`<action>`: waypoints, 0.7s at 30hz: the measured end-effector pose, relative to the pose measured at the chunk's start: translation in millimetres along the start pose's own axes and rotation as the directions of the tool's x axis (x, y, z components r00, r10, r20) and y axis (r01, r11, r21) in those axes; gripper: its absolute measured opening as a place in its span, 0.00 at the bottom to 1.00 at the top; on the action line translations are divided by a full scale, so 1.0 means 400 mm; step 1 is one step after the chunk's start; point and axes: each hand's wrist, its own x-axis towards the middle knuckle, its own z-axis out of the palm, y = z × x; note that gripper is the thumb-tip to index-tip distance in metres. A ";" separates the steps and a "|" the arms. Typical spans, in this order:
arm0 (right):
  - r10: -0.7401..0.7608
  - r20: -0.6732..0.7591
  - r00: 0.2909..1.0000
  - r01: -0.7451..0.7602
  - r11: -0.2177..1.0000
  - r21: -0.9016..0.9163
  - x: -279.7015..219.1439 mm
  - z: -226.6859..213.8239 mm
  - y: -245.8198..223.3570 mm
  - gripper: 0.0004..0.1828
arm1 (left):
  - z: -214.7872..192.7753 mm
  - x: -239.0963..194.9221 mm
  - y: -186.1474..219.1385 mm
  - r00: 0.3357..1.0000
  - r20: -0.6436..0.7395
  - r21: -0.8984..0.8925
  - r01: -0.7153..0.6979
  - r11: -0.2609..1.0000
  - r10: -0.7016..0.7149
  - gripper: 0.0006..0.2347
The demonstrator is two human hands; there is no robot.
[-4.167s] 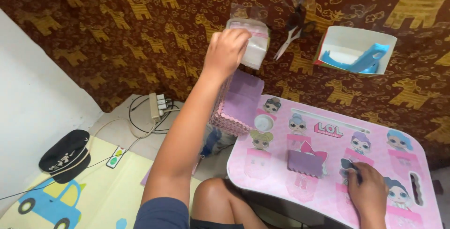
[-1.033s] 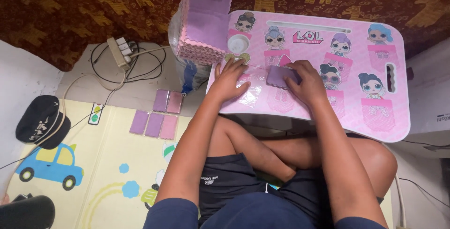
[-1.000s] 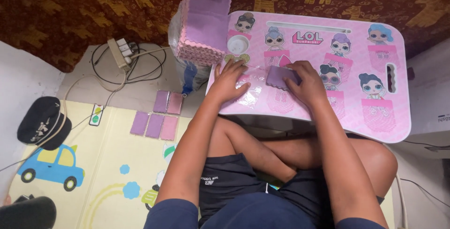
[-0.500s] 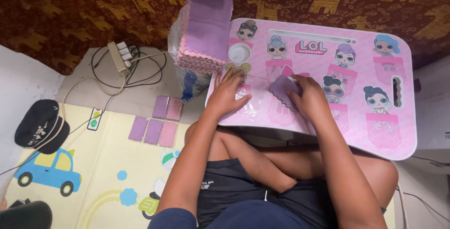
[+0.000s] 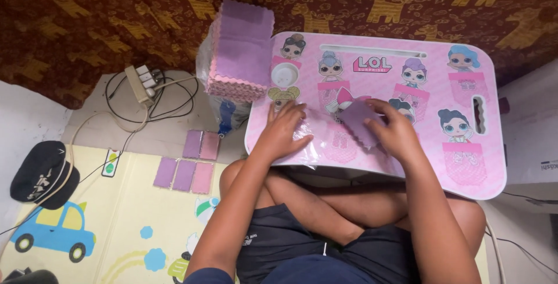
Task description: The person uses a lint roller to clean a small purple cloth, then folds it and places it into a clear plastic bag. The person repeats this process with another cloth, folding and bagging each one individually.
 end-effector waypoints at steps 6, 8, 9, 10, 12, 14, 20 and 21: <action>-0.196 -0.366 0.910 0.257 0.958 0.125 -0.015 -0.042 0.114 0.10 | 0.084 0.077 0.105 0.983 0.037 -0.021 -0.179 0.984 0.179 0.22; -0.253 -0.403 0.880 0.320 0.941 0.108 -0.012 -0.045 0.125 0.13 | 0.127 0.099 0.126 0.976 0.048 -0.012 -0.213 0.977 0.213 0.22; -0.315 -0.432 0.845 0.389 0.917 0.092 -0.010 -0.046 0.129 0.18 | 0.147 0.111 0.136 0.970 0.055 0.005 -0.238 0.971 0.237 0.23; -0.312 -0.434 0.845 0.384 0.919 0.088 -0.009 -0.041 0.132 0.18 | 0.155 0.118 0.145 0.969 0.056 -0.001 -0.242 0.970 0.241 0.23; -0.380 -0.424 0.822 0.446 0.893 0.064 -0.006 -0.027 0.134 0.26 | 0.167 0.129 0.159 0.964 0.070 -0.022 -0.256 0.967 0.257 0.22; -0.401 -0.420 0.815 0.461 0.886 0.050 -0.004 -0.007 0.149 0.28 | 0.152 0.130 0.168 0.963 0.080 -0.029 -0.254 0.967 0.256 0.22; -0.443 -0.404 0.801 0.481 0.877 -0.007 0.006 0.059 0.188 0.26 | 0.128 0.128 0.174 0.964 0.096 -0.032 -0.244 0.969 0.246 0.22; -0.450 -0.391 0.803 0.476 0.879 -0.032 0.007 0.069 0.195 0.25 | 0.125 0.128 0.176 0.965 0.088 -0.032 -0.245 0.969 0.247 0.22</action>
